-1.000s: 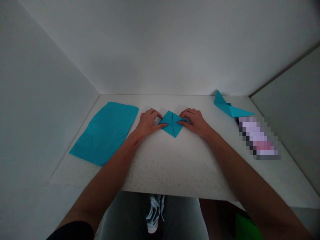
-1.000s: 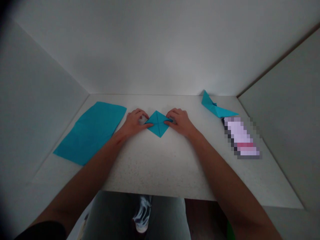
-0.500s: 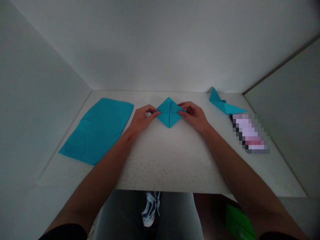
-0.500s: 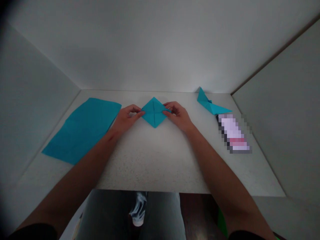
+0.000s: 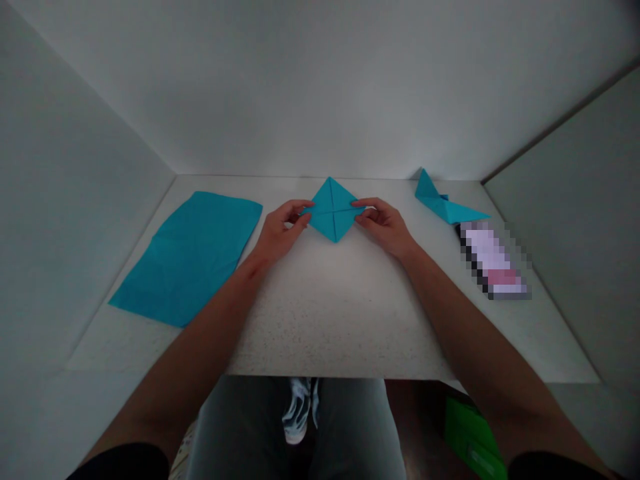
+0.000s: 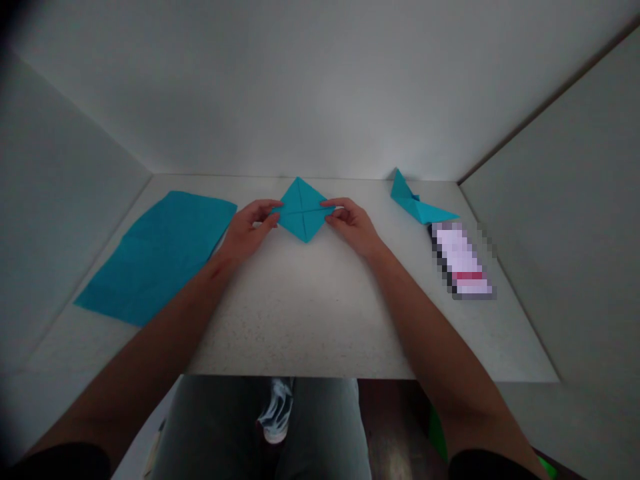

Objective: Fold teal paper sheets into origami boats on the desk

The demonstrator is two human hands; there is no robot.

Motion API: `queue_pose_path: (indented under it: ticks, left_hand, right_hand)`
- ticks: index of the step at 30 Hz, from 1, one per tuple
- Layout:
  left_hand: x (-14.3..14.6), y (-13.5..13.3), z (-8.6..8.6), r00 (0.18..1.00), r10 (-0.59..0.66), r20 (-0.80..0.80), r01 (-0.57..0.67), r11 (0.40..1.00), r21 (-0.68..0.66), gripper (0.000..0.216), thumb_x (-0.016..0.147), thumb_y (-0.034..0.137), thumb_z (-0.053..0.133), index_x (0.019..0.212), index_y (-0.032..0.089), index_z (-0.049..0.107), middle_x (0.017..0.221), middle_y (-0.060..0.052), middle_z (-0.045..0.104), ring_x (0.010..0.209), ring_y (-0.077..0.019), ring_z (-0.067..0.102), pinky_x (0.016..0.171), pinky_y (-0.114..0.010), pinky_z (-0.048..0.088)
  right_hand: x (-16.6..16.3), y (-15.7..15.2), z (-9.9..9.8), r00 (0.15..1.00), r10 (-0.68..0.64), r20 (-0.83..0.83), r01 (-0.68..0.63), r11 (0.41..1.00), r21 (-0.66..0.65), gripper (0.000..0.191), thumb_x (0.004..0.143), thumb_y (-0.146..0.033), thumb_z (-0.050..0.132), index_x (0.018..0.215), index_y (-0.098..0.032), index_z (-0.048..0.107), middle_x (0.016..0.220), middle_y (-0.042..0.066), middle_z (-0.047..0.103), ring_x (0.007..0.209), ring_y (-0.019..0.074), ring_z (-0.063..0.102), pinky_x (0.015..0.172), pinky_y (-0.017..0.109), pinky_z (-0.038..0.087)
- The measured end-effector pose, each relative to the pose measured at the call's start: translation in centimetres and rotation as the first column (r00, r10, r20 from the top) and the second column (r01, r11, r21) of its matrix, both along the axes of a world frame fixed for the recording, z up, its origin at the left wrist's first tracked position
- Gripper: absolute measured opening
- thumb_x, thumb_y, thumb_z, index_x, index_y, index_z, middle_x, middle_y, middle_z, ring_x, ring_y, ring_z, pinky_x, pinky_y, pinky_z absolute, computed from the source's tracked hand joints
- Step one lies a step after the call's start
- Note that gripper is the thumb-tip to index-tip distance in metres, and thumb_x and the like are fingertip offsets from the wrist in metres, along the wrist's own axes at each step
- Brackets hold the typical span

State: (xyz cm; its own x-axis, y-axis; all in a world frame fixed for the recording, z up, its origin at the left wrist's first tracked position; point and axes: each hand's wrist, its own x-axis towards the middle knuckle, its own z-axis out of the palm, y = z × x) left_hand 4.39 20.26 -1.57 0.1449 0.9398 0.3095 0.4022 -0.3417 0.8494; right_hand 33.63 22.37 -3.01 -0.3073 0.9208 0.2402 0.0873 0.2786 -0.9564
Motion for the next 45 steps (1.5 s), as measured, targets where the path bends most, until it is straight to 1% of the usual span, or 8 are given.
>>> queue_pose_path:
  ticks: [4, 8, 11, 16, 21, 28, 38, 45]
  left_hand:
    - [-0.1, 0.0, 0.1, 0.999, -0.005, -0.038, 0.004, 1.0, -0.017, 0.045, 0.091, 0.038, 0.08, 0.134, 0.024, 0.074, 0.104, -0.006, 0.081, 0.088, -0.0162, 0.074, 0.072, -0.025, 0.056]
    - [-0.1, 0.0, 0.3, 0.999, 0.017, -0.047, -0.018, 1.0, -0.014, 0.035, 0.092, 0.041, 0.081, 0.123, 0.024, 0.079, 0.103, -0.006, 0.081, 0.088, -0.0168, 0.074, 0.077, -0.028, 0.059]
    - [0.0, 0.1, 0.4, 0.999, 0.004, -0.036, -0.002, 0.999, 0.033, 0.026, 0.094, 0.046, 0.078, 0.106, 0.024, 0.083, 0.099, -0.006, 0.079, 0.086, -0.0161, 0.072, 0.078, -0.029, 0.06]
    - [0.1, 0.1, 0.3, 1.0, -0.011, 0.009, 0.011, 0.999, 0.037, 0.034, 0.096, 0.055, 0.074, 0.094, 0.022, 0.083, 0.086, -0.005, 0.076, 0.077, -0.0144, 0.069, 0.069, -0.026, 0.056]
    - [0.3, -0.3, 0.5, 0.996, -0.062, 0.057, 0.066, 0.996, -0.057, 0.047, 0.102, 0.063, 0.063, 0.105, 0.021, 0.085, 0.087, -0.006, 0.081, 0.07, -0.0143, 0.069, 0.064, -0.026, 0.056]
    - [0.5, -0.8, 0.7, 0.967, -0.254, 0.009, 0.254, 0.967, -0.02, 0.04, 0.104, 0.052, 0.065, 0.127, 0.025, 0.083, 0.097, -0.006, 0.083, 0.075, -0.0132, 0.07, 0.072, -0.026, 0.057]
    - [0.3, -0.3, 0.3, 0.977, -0.158, -0.14, 0.165, 0.985, 0.041, 0.042, 0.106, 0.047, 0.061, 0.134, 0.023, 0.081, 0.098, -0.007, 0.077, 0.075, -0.0135, 0.066, 0.068, -0.025, 0.053]
    - [0.6, -0.7, 0.3, 0.972, -0.135, -0.194, 0.152, 0.985, 0.08, 0.041, 0.104, 0.043, 0.064, 0.135, 0.021, 0.08, 0.111, -0.01, 0.076, 0.085, -0.0149, 0.068, 0.068, -0.023, 0.054]
  right_hand:
    - [-0.1, -0.1, 0.0, 1.0, 0.028, -0.009, -0.028, 1.0, 0.008, 0.057, 0.083, -0.054, 0.088, 0.131, -0.028, 0.071, 0.083, -0.002, 0.068, 0.074, 0.0158, 0.066, 0.074, 0.031, 0.057]
    - [-0.3, -0.1, -0.1, 1.0, 0.001, -0.014, -0.001, 1.0, -0.01, 0.053, 0.082, -0.054, 0.09, 0.123, -0.026, 0.072, 0.091, 0.0, 0.074, 0.081, 0.0168, 0.07, 0.08, 0.033, 0.06]
    - [-0.2, 0.0, -0.2, 1.0, -0.026, -0.014, 0.025, 0.999, -0.025, 0.046, 0.083, -0.061, 0.088, 0.107, -0.025, 0.074, 0.086, 0.001, 0.074, 0.077, 0.0168, 0.069, 0.075, 0.033, 0.06]
    - [-0.1, 0.0, 0.3, 0.989, -0.145, 0.014, 0.145, 0.989, 0.037, 0.051, 0.084, -0.074, 0.083, 0.092, -0.025, 0.075, 0.068, -0.003, 0.06, 0.062, 0.0136, 0.053, 0.06, 0.029, 0.048]
    - [-0.4, -0.1, 0.8, 0.986, -0.166, -0.013, 0.166, 0.986, -0.008, 0.058, 0.088, -0.083, 0.072, 0.104, -0.027, 0.075, 0.068, -0.002, 0.058, 0.061, 0.015, 0.052, 0.057, 0.029, 0.045]
    - [-0.3, 0.1, 0.2, 0.979, -0.205, -0.006, 0.205, 0.979, 0.005, 0.06, 0.098, -0.082, 0.058, 0.125, -0.03, 0.074, 0.073, -0.001, 0.055, 0.061, 0.0168, 0.051, 0.053, 0.031, 0.044]
    - [-0.3, -0.6, 0.7, 0.972, -0.233, 0.013, 0.231, 0.969, 0.083, 0.058, 0.1, -0.075, 0.064, 0.137, -0.032, 0.078, 0.066, -0.001, 0.053, 0.06, 0.0182, 0.052, 0.06, 0.035, 0.05]
    - [-0.5, -1.2, 0.8, 0.988, -0.153, 0.013, 0.152, 0.986, 0.076, 0.057, 0.1, -0.069, 0.068, 0.143, -0.033, 0.075, 0.084, 0.001, 0.072, 0.057, 0.0131, 0.054, 0.055, 0.03, 0.051]
